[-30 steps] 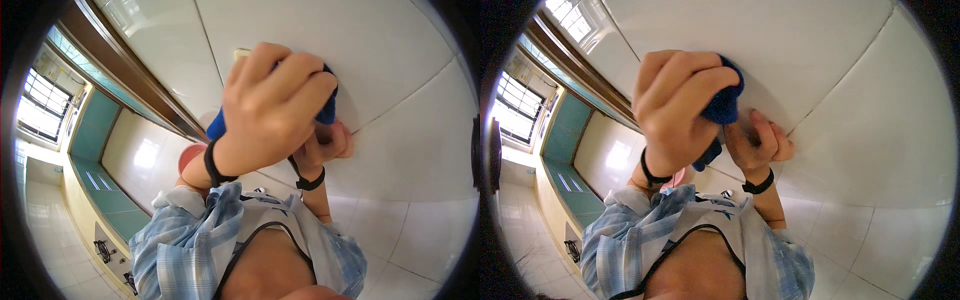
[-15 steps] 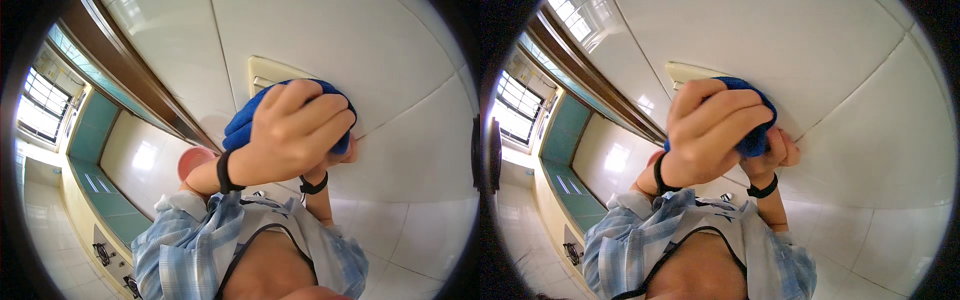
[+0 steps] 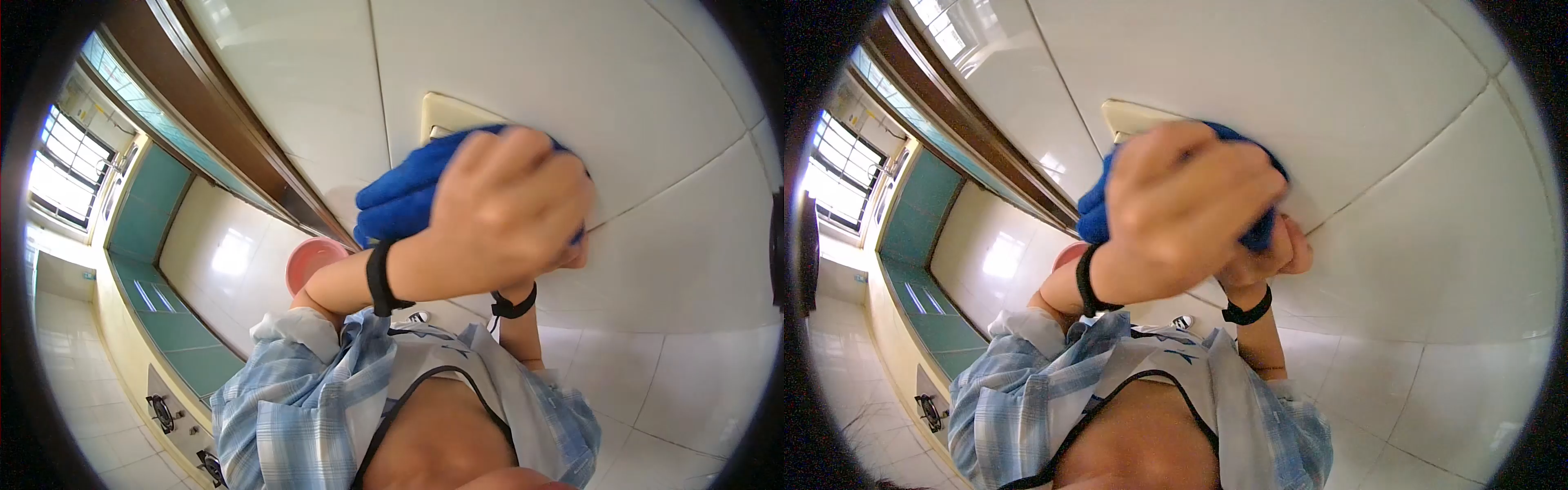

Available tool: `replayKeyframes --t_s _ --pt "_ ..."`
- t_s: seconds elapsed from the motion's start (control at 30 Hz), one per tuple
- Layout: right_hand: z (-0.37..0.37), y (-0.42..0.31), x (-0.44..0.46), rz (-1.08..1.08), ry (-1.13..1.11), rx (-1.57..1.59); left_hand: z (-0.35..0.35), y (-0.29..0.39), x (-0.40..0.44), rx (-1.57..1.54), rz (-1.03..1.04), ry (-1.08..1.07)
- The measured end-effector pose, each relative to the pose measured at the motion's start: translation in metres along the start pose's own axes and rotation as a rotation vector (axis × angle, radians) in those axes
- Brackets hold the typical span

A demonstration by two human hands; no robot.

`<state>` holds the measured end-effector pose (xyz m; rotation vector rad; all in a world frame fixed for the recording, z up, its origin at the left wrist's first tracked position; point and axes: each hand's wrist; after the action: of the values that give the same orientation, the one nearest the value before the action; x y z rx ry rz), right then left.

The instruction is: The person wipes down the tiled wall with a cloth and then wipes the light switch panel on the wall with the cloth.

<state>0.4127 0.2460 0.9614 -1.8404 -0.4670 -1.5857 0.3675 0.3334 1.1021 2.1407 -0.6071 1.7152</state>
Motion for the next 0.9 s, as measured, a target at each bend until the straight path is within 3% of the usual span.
replayKeyframes --t_s 0.07,0.13,0.17,0.27,0.4,0.5,0.6,0.73,0.9 --pt "-0.003 0.006 -0.005 0.115 -0.034 0.047 -0.001 0.001 -0.005 -0.041 0.079 -0.028" --pt "-0.003 0.014 0.007 -0.109 0.025 0.069 -0.013 -0.012 -0.010 -0.044 0.150 0.138" --pt "-0.005 0.006 0.018 -0.160 0.017 -0.026 -0.033 -0.014 -0.007 -0.056 -0.003 0.049" --pt "-0.009 -0.007 0.032 -0.255 0.010 -0.106 -0.036 -0.040 -0.007 0.155 -0.059 0.085" --pt "-0.005 -0.002 0.028 -0.224 0.021 -0.093 -0.032 -0.040 -0.002 0.144 -0.123 -0.005" --pt "-0.005 0.000 0.031 -0.231 0.031 -0.097 -0.047 -0.054 -0.002 0.301 -0.213 -0.010" --pt "-0.004 0.000 0.029 -0.217 0.033 -0.082 -0.058 -0.069 -0.010 0.297 -0.246 0.131" --pt "-0.002 -0.001 0.031 -0.234 0.039 -0.069 -0.049 -0.050 -0.018 0.238 -0.167 0.017" --pt "-0.003 -0.002 0.032 -0.228 0.031 -0.075 -0.034 -0.037 -0.026 0.400 -0.115 0.033"
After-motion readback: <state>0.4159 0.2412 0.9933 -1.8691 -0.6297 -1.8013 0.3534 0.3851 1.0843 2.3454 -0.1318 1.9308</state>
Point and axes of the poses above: each hand's wrist, its own x-axis towards the middle knuckle, its own z-axis out of the palm, y = z × x, and after that the axes turned 1 degree about x, right-handed
